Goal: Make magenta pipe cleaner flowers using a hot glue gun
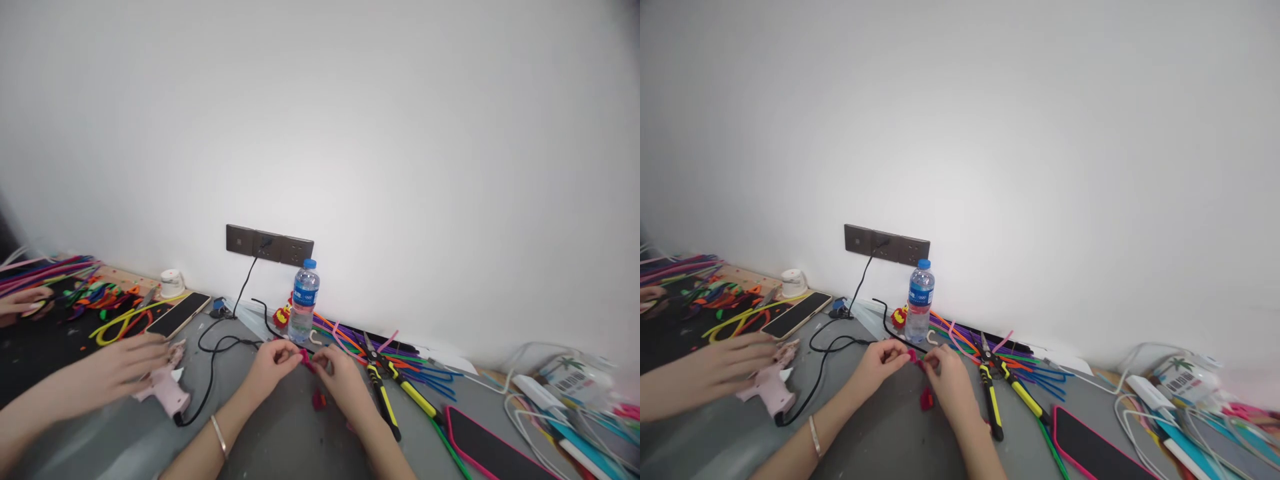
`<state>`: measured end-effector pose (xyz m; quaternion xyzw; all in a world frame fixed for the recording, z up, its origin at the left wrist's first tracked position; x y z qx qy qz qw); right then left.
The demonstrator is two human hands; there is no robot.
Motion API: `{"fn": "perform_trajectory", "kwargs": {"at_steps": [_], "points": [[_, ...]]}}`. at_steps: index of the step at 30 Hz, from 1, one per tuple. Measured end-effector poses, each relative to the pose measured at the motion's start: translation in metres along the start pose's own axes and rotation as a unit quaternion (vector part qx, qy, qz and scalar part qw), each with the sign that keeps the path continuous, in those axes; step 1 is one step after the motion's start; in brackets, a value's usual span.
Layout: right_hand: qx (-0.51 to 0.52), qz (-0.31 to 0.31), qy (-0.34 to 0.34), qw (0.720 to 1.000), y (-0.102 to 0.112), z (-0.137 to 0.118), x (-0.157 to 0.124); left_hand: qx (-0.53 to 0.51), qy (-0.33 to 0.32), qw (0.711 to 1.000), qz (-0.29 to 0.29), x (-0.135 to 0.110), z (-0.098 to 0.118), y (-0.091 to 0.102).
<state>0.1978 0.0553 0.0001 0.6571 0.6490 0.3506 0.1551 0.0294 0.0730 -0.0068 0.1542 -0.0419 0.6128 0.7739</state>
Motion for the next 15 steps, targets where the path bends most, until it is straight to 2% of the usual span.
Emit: {"fn": "perform_trajectory", "kwargs": {"at_steps": [4,8,11,15], "points": [[-0.096,-0.021,-0.013,0.995,-0.009,-0.001,-0.003,-0.006,0.0,1.0,0.006,0.0,-0.001,-0.002],[-0.14,-0.029,-0.014,0.99,-0.013,0.001,-0.002,-0.01,0.005,1.0,-0.001,0.0,-0.003,-0.003],[-0.127,-0.024,-0.015,0.991,-0.011,0.002,-0.002,-0.012,0.01,1.0,-0.003,0.0,-0.005,-0.003],[-0.034,-0.007,-0.022,0.999,-0.003,0.001,0.001,-0.016,0.01,1.0,0.001,0.001,-0.005,-0.003]]}}
Point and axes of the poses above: each hand's wrist, its own x-axis towards the middle knuckle, its own y-axis out of the back of the hand, z = x × y, the point moved 4 cm from there along x, towards the middle knuckle, and after that the axes turned 2 degrees about -y, right-handed, at the moved point
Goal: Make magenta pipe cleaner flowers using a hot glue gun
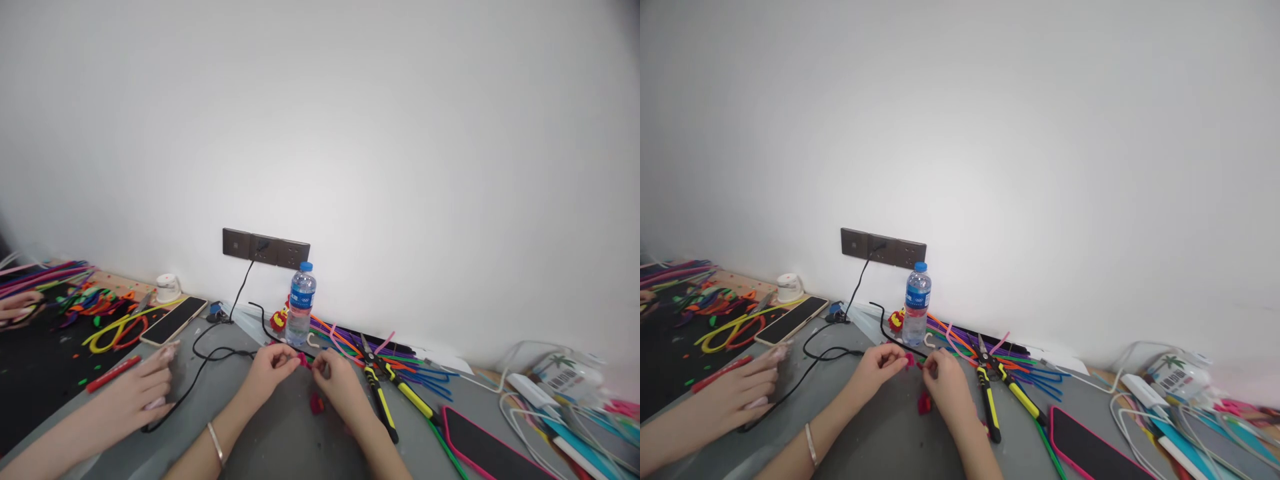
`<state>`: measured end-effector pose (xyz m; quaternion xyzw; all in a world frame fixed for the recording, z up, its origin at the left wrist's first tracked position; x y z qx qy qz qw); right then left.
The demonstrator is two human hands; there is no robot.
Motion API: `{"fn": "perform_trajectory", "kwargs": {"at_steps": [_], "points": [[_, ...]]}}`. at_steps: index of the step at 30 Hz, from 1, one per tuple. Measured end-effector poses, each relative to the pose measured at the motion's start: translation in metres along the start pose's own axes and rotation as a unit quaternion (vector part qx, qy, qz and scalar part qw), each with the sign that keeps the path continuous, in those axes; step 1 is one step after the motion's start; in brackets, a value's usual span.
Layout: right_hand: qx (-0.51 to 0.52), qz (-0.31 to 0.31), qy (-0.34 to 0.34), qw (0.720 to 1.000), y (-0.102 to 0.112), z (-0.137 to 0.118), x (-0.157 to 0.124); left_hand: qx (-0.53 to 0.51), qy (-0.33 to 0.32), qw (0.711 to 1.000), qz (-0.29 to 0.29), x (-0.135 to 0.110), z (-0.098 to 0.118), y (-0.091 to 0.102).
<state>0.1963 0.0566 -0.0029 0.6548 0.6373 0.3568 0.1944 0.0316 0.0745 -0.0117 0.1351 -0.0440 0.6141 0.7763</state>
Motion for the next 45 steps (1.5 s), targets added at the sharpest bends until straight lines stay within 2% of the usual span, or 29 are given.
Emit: {"fn": "perform_trajectory", "kwargs": {"at_steps": [4,8,11,15,19,25,33,42,45], "points": [[0.149,0.011,-0.022,0.989,0.0043,0.0016,0.0053,-0.009,0.009,1.0,-0.002,0.0003,0.0013,-0.0002],[0.308,-0.005,-0.034,0.951,0.0037,0.0027,0.0089,-0.008,0.007,1.0,0.0,0.0009,0.0016,0.0],[0.369,-0.045,-0.061,0.926,0.0041,0.0012,0.0083,-0.011,0.009,1.0,0.004,0.0011,0.0008,0.0007],[0.368,-0.091,-0.105,0.919,0.008,-0.003,0.005,-0.019,0.025,0.999,0.008,0.0008,0.0011,0.0014],[0.382,-0.104,-0.111,0.912,0.0094,-0.0033,0.0035,-0.017,0.02,1.0,0.01,0.0007,0.0018,0.0015],[0.409,-0.099,-0.075,0.904,0.0073,0.001,0.0047,-0.008,0.019,1.0,0.003,0.0004,-0.0014,0.0012],[0.403,-0.115,-0.067,0.906,0.0117,-0.0048,0.0035,-0.013,0.026,1.0,0.006,-0.0001,0.0016,0.002],[0.402,-0.116,-0.099,0.903,0.0055,0.0024,0.0056,-0.008,0.031,0.999,0.006,0.0004,0.0032,0.0016],[0.399,-0.101,-0.09,0.907,0.0055,0.0048,0.0071,-0.014,0.033,0.999,0.009,0.0007,0.003,0.0022]]}}
Point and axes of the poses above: each hand's wrist, its own x-axis towards the middle knuckle, its own y-axis out of the back of the hand, z = x × y, the point moved 4 cm from there along x, towards the middle knuckle, and after that the axes turned 2 degrees about -y, right-handed, at the moved point
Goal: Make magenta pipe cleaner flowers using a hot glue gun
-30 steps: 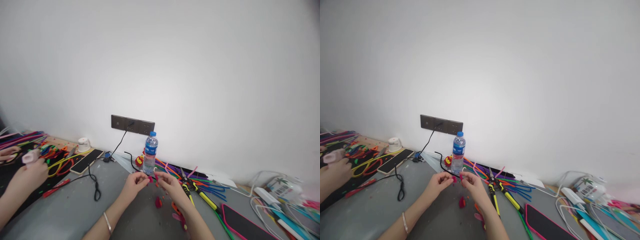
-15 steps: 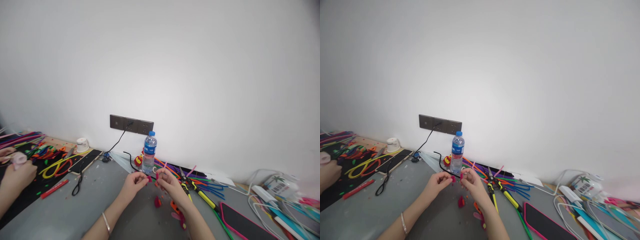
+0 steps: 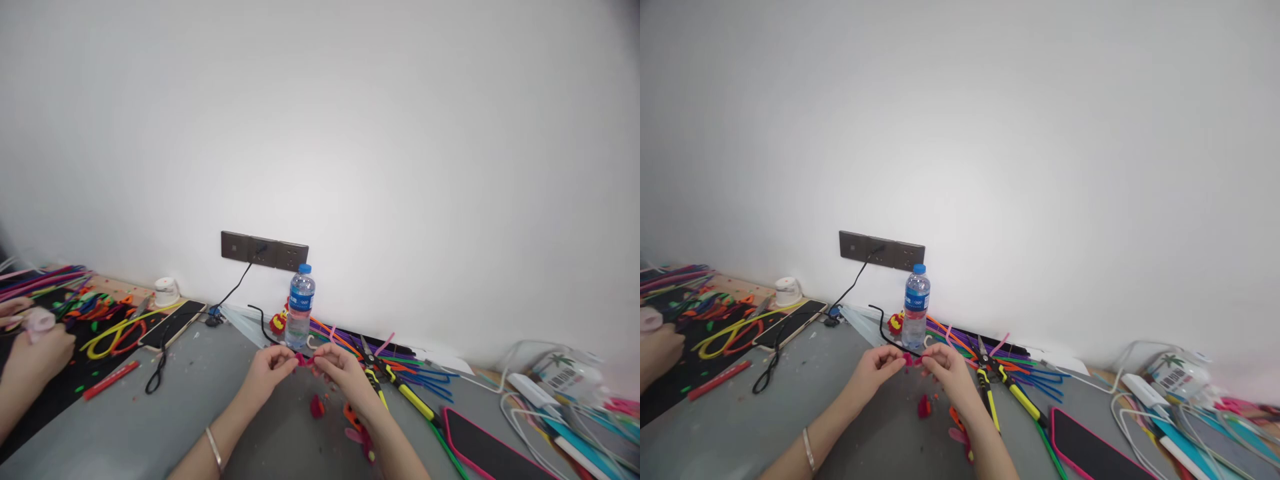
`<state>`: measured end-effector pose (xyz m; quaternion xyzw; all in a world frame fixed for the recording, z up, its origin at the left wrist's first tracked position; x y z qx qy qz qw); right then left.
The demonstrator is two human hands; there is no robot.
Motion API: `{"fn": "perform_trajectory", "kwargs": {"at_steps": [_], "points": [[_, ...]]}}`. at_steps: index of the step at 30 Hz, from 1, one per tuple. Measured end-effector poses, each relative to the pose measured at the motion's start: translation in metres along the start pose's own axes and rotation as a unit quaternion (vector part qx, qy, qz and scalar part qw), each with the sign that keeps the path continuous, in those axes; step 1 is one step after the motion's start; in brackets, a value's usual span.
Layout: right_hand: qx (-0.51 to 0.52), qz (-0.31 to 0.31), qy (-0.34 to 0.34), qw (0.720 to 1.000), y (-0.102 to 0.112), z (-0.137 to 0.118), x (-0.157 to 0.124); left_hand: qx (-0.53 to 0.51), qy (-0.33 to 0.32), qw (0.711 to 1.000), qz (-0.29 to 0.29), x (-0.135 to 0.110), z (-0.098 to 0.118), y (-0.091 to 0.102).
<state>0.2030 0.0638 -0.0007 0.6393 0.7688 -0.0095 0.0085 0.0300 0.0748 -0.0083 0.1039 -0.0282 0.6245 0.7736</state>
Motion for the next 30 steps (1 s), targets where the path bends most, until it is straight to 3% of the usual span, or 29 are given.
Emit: {"fn": "perform_trajectory", "kwargs": {"at_steps": [8,16,30], "points": [[0.02,0.037,0.051,0.998,0.005,0.001,0.003,-0.005,-0.003,1.0,-0.001,-0.001,-0.002,0.0],[0.016,0.041,0.017,0.999,-0.004,-0.01,-0.002,-0.005,-0.004,1.0,-0.005,0.0,0.0,-0.001],[0.072,0.028,-0.024,0.997,0.0,0.0,0.0,-0.002,-0.009,1.0,-0.005,-0.001,-0.001,-0.001]]}}
Point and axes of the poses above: each hand's wrist, its own x-axis towards the middle knuckle, its own y-axis out of the back of the hand, z = x × y, the point moved 4 cm from there along x, towards the middle knuckle, and after that the axes turned 2 degrees about -y, right-handed, at the moved point
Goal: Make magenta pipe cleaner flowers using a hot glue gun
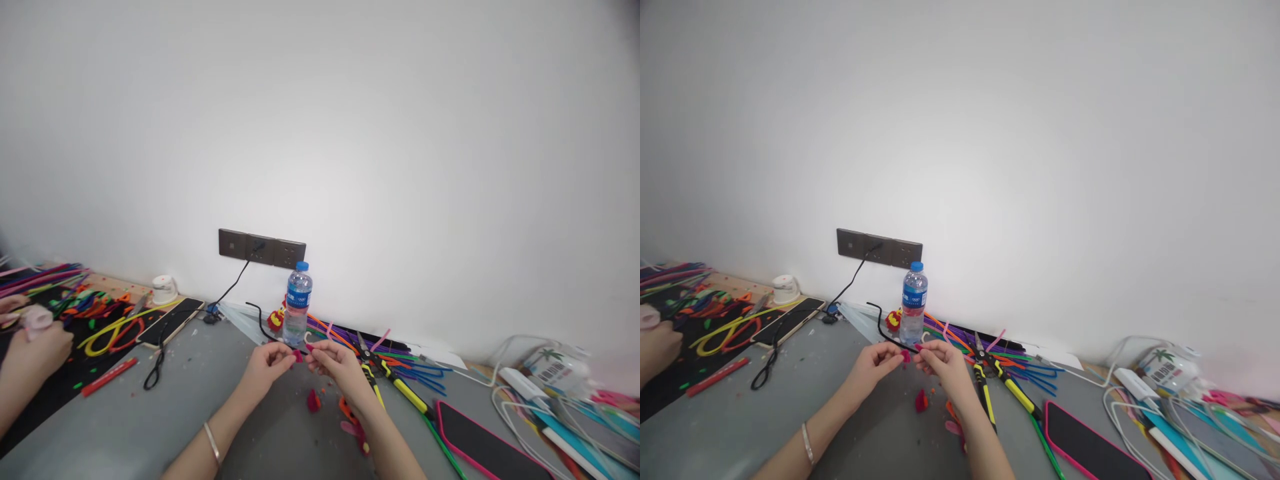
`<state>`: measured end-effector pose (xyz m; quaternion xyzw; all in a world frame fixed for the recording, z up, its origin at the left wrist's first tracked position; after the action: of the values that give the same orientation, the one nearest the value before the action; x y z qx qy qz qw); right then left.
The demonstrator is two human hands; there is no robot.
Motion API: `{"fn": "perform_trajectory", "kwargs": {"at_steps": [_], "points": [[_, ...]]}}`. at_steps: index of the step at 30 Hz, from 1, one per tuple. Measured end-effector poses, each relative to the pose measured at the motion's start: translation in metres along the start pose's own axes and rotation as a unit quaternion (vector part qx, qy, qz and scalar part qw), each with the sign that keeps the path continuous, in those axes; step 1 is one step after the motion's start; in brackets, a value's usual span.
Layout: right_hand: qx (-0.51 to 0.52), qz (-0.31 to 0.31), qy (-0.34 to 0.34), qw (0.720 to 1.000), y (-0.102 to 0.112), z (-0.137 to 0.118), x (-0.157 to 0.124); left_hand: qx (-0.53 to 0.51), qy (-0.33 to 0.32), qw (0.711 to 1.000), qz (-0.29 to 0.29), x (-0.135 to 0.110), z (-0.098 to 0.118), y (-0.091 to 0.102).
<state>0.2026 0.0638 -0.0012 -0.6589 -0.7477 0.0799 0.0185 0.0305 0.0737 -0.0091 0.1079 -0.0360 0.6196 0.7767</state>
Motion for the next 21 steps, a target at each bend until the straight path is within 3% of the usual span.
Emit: {"fn": "perform_trajectory", "kwargs": {"at_steps": [5,11,21], "points": [[-0.021,-0.013,-0.001,1.0,-0.0032,-0.0038,-0.0029,0.0,0.008,1.0,0.006,-0.0012,0.0035,0.0004],[-0.083,0.015,0.039,0.996,-0.0033,-0.0087,-0.0025,-0.006,0.018,1.0,0.003,-0.0003,0.0018,0.0001],[-0.115,-0.02,0.016,0.993,-0.0055,-0.0048,-0.003,-0.006,0.018,1.0,0.004,-0.0005,0.0012,0.0003]]}}
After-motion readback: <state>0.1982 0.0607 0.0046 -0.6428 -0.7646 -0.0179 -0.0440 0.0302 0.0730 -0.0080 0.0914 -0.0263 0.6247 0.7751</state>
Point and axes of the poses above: each hand's wrist, its own x-axis towards the middle knuckle, its own y-axis out of the back of the hand, z = x × y, the point moved 4 cm from there along x, towards the middle knuckle, and after that the axes turned 2 degrees about -y, right-handed, at the moved point
